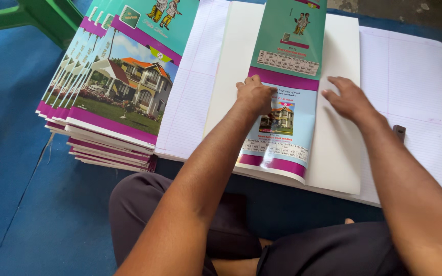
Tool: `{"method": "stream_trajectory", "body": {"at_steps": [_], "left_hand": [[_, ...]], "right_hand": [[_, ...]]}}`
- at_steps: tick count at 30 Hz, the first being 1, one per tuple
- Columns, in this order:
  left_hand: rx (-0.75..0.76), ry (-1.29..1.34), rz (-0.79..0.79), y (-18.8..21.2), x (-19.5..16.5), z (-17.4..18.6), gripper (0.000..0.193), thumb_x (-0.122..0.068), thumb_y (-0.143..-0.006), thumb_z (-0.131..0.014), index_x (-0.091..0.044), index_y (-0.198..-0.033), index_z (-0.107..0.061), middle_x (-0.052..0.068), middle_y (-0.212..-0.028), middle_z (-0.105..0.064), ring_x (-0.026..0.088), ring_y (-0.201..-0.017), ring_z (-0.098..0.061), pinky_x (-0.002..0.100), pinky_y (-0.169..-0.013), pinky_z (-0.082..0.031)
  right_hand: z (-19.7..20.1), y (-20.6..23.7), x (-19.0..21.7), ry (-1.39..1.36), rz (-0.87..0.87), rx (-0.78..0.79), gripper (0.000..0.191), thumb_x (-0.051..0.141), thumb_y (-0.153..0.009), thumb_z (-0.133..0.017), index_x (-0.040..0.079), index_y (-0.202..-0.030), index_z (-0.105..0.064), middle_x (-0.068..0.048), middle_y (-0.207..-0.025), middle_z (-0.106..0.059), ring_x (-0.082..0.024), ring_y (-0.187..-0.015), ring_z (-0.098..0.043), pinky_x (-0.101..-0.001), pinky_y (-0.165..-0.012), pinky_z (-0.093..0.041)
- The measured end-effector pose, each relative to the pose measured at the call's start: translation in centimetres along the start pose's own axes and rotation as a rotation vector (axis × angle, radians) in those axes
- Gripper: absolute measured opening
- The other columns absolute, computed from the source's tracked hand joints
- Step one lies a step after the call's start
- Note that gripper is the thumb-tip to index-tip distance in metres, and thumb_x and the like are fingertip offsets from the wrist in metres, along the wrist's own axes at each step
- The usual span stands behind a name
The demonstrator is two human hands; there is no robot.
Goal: The person sits on the floor and repeatedly folds a printed cover sheet over a stack of lined pages, then uses a small rectangular tool to press and crease the fold along the spine. The person repeats this folding and pressing cycle on multiple book units.
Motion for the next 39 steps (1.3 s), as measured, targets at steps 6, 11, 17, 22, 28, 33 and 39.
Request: {"method": "stream_trajectory", "body": {"at_steps": [6,11,17,22,28,33,39], "left_hand": [[-0.003,0.002,-0.004,0.1,0.1,-0.3,0.061,-0.034,-0.087,-0.076,-0.044,-0.144,-0.055,0.017,-0.136,-0.05,0.033,-0.129,-0.048,0.049,-0.103,-0.045],[-0.024,0.059,0.004,-0.4,0.0,-1.0,0.064,-0.039,-0.084,-0.077,-0.044,-0.144,-0.055,0.017,-0.14,-0.046,0.034,-0.133,-0.045,0.046,-0.104,-0.046],[-0.039,0.057,-0.004,-0.7,-0.1,-1.5,0.07,-0.039,-0.082,-0.08,-0.041,-0.146,-0.052,0.023,-0.147,-0.04,0.044,-0.142,-0.035,0.049,-0.107,-0.046],[-0.025,0.052,-0.01,-0.6,-0.2,-1.6,0.072,-0.039,-0.083,-0.079,-0.041,-0.149,-0.05,0.024,-0.149,-0.04,0.044,-0.144,-0.035,0.049,-0.105,-0.049],[-0.013,0.023,-0.015,-0.4,-0.3,-1.5,0.071,-0.037,-0.086,-0.076,-0.041,-0.151,-0.047,0.026,-0.149,-0.038,0.044,-0.143,-0.035,0.048,-0.104,-0.05],[-0.002,0.025,-0.004,-0.3,-0.3,-1.4,0.07,-0.035,-0.087,-0.074,-0.042,-0.151,-0.047,0.025,-0.149,-0.039,0.041,-0.142,-0.039,0.046,-0.104,-0.051],[0.003,0.067,0.008,0.0,-0.2,-1.2,0.074,-0.043,-0.084,-0.075,-0.042,-0.152,-0.046,0.024,-0.154,-0.037,0.04,-0.146,-0.035,0.049,-0.112,-0.044]], "right_hand": [[3.1,4.1,-8.4,0.085,-0.197,-0.06,0.072,0.042,-0.089,-0.07,0.008,-0.15,-0.053,-0.027,-0.152,-0.047,-0.043,-0.141,-0.043,-0.053,-0.113,-0.038],[5.1,8.2,-13.4,0.228,-0.471,-0.063,0.079,0.054,-0.085,-0.074,0.006,-0.146,-0.06,-0.033,-0.144,-0.053,-0.045,-0.138,-0.047,-0.0585,-0.104,-0.046],[5.1,11.3,-16.8,0.341,-0.637,-0.108,0.089,0.069,-0.079,-0.079,-0.002,-0.13,-0.066,-0.033,-0.106,-0.071,-0.045,-0.1,-0.069,-0.054,-0.076,-0.059],[3.9,12.5,-18.9,0.183,-0.728,0.212,0.075,0.056,-0.068,-0.086,-0.008,-0.107,-0.078,-0.025,-0.08,-0.079,-0.032,-0.071,-0.077,-0.0375,-0.059,-0.057],[3.7,13.3,-18.2,0.076,-0.707,0.168,0.061,0.02,-0.077,-0.085,-0.005,-0.129,-0.065,-0.029,-0.083,-0.08,-0.029,-0.07,-0.079,-0.0338,-0.055,-0.062],[6.0,11.9,-13.1,-0.007,-0.518,0.058,0.074,0.016,-0.085,-0.078,0.011,-0.153,-0.052,-0.025,-0.109,-0.077,-0.03,-0.087,-0.077,-0.0368,-0.07,-0.063],[7.4,9.5,-3.5,-0.074,-0.332,0.002,0.048,0.018,-0.096,-0.068,0.031,-0.142,-0.065,-0.012,-0.121,-0.073,-0.026,-0.096,-0.072,-0.0421,-0.073,-0.06]]}}
Point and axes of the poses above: each hand's wrist, its own y-axis away from the middle knuckle, its own z-axis out of the back of the hand, x = y × z, the point moved 5 cm from there along -y, towards the middle knuckle
